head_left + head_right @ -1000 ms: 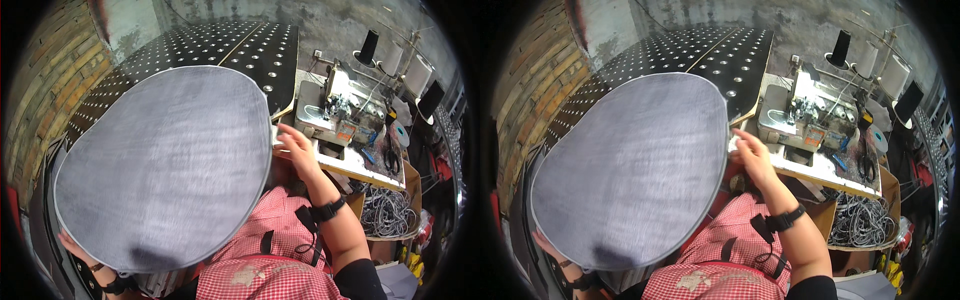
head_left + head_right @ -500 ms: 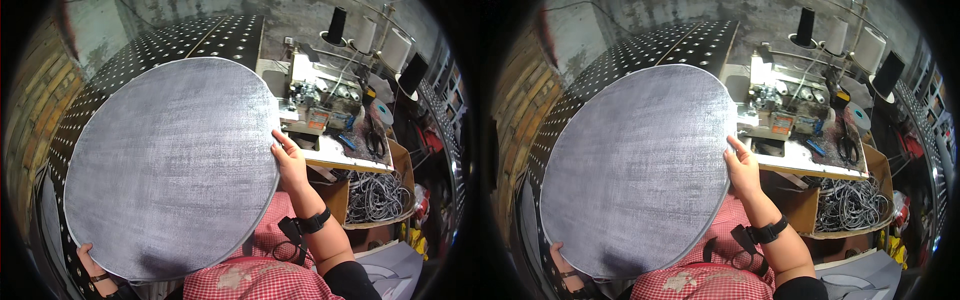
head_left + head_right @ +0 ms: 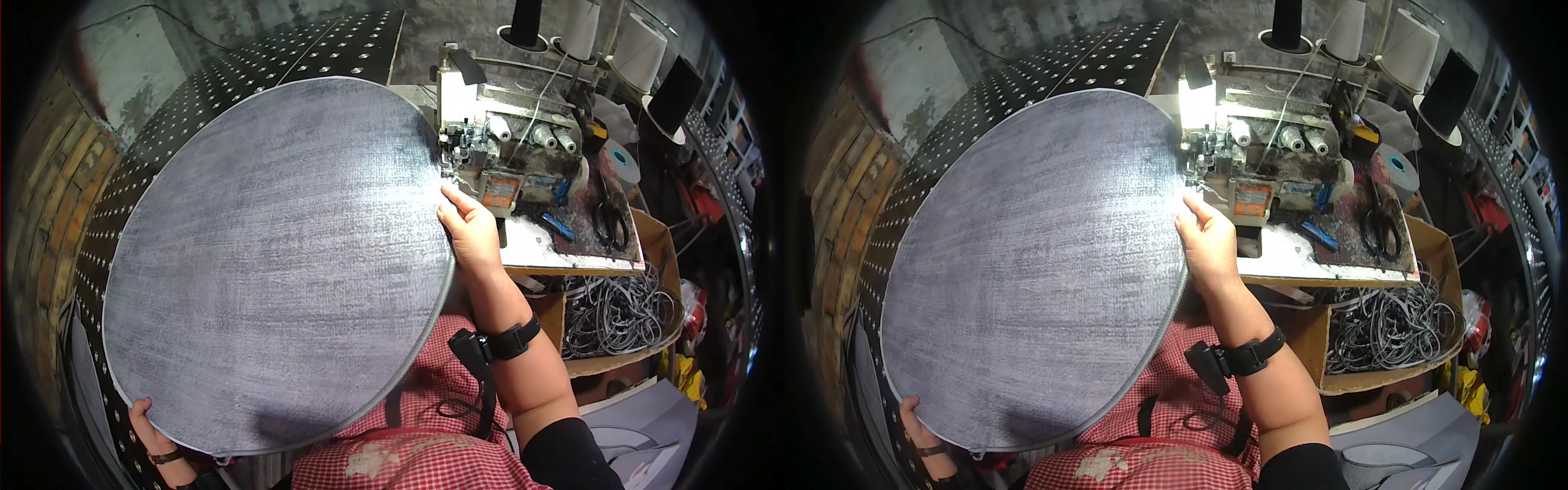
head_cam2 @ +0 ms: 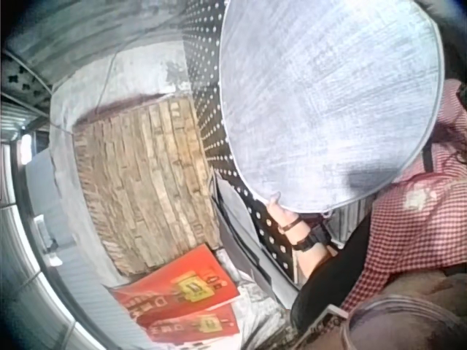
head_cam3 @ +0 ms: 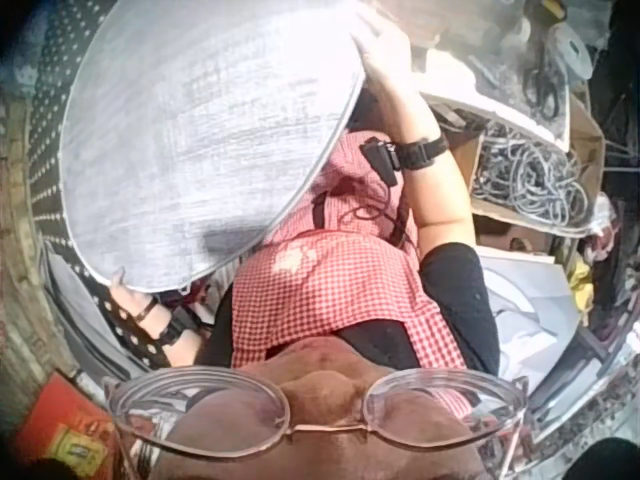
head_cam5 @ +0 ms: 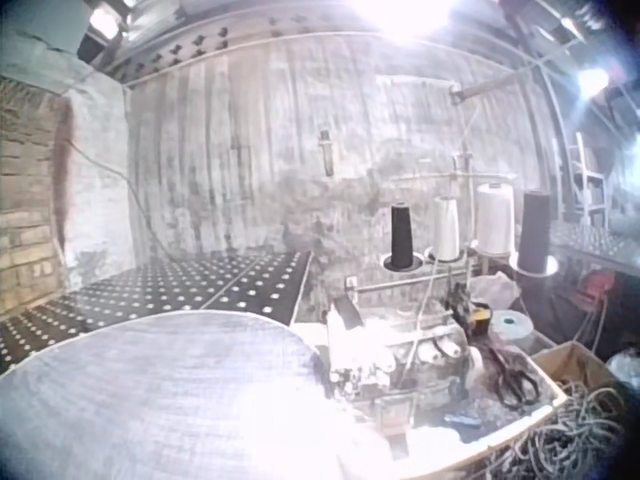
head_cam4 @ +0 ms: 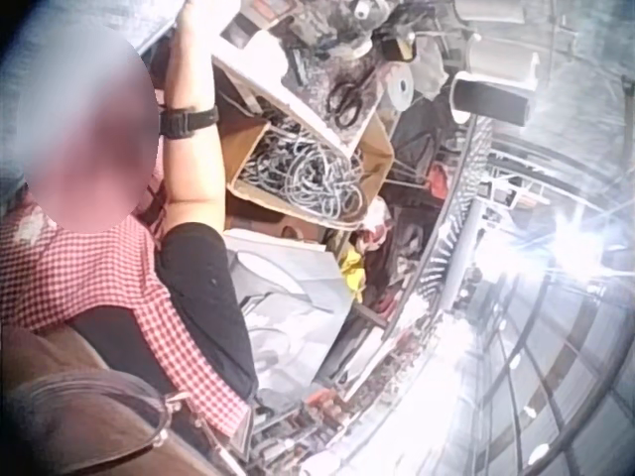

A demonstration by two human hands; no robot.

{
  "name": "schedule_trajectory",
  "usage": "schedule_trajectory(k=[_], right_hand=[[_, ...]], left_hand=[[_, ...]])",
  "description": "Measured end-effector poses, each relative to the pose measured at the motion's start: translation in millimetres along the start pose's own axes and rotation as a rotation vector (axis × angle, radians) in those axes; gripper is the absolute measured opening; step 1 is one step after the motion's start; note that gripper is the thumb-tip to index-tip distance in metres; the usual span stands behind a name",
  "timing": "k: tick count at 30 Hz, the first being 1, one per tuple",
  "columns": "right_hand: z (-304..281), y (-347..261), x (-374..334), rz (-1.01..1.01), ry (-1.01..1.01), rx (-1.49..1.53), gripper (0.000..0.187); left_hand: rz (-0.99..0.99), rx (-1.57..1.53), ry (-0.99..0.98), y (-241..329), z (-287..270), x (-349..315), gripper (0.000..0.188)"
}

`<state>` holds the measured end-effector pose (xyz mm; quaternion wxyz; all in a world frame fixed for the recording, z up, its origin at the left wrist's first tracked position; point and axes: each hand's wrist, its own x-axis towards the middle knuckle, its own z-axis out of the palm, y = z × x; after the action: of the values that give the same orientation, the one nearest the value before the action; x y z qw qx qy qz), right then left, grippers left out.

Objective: The recorder uses a sewing machine and hand tools to finish the edges of large floor mats in a workshop.

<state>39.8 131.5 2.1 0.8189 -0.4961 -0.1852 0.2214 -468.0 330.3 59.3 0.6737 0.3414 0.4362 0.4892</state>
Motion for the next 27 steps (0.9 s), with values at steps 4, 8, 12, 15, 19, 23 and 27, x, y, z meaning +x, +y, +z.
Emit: schedule_trajectory(k=[4,8,12,15,19,23,27], right_hand=[[-6.1,5.1,4.1,-0.055,0.038,-0.072,0.041],[-8.6,2.6,4.8,-0.042,0.042,-0.136,0.040],[-18.0,9.9,7.8,-0.107,0.031,-0.230,0.039],[-19.1,14.8,8.0,-0.158,0.046,-0.237,0.039],[-16.9,12.6,2.2,-0.167,0.066,-0.253,0.040],[-15.7,17.8,-20.1,-0.266,0.059,-0.339,0.040],[-14.9,13.3,-24.1,-0.232,0.064,-0.266,0.040]], left_hand=[[0.014,-0.020,0.092,-7.8,-17.7,5.4,0.063],[0.046,0.045,0.086,-13.9,-12.9,-6.7,0.063],[-0.006,-0.004,0.134,-12.3,-5.3,-12.4,0.063],[-0.039,0.046,0.026,-11.4,-21.0,-2.5,0.057],[-0.068,-0.042,0.067,-14.6,-20.8,-0.7,0.062],[0.032,0.005,0.047,-21.9,-26.3,-0.9,0.061],[0.170,0.128,0.054,-28.6,-50.1,13.9,0.061]])
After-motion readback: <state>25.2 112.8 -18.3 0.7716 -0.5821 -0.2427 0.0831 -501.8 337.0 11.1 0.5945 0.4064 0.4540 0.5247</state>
